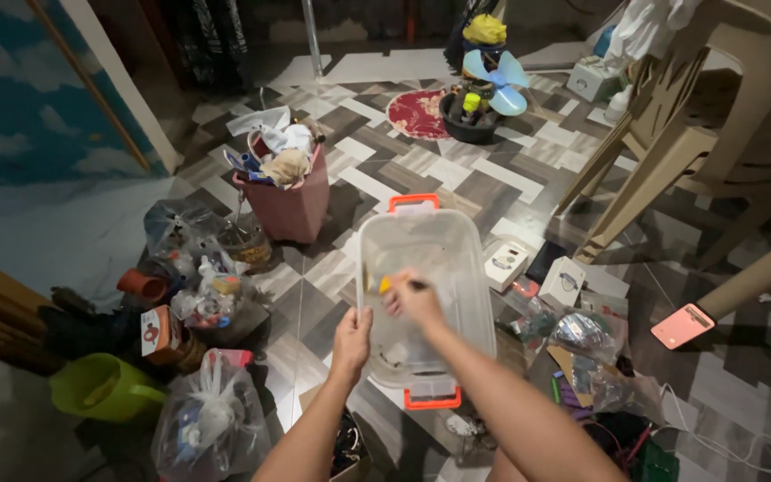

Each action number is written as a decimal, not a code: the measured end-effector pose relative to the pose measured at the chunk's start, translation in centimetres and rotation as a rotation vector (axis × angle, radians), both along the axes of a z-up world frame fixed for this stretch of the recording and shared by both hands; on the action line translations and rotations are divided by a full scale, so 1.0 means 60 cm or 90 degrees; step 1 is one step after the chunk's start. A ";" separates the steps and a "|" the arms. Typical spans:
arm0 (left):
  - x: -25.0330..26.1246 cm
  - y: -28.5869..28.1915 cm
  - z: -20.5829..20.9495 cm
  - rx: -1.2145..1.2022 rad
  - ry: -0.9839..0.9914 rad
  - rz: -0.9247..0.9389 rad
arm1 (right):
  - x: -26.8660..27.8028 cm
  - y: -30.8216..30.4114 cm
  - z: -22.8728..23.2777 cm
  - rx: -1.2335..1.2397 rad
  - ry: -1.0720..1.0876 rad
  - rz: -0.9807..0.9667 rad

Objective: The recorder uses a small brush to clean out the inside and lid of a clear plastic storage container.

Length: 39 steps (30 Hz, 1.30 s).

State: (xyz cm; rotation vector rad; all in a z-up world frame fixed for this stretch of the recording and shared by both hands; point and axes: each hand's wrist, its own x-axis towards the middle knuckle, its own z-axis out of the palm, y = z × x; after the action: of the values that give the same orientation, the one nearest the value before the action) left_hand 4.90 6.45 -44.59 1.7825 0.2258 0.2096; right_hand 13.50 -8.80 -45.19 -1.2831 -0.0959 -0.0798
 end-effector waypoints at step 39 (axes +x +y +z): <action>-0.038 -0.022 0.047 -0.040 -0.089 -0.035 | -0.053 -0.045 0.144 -0.335 -0.112 -0.174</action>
State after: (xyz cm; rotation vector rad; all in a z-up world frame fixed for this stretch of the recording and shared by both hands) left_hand 2.61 5.13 -41.75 1.7022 0.0831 0.2838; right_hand 10.32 -11.47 -36.53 -1.8086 -0.0956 -0.4249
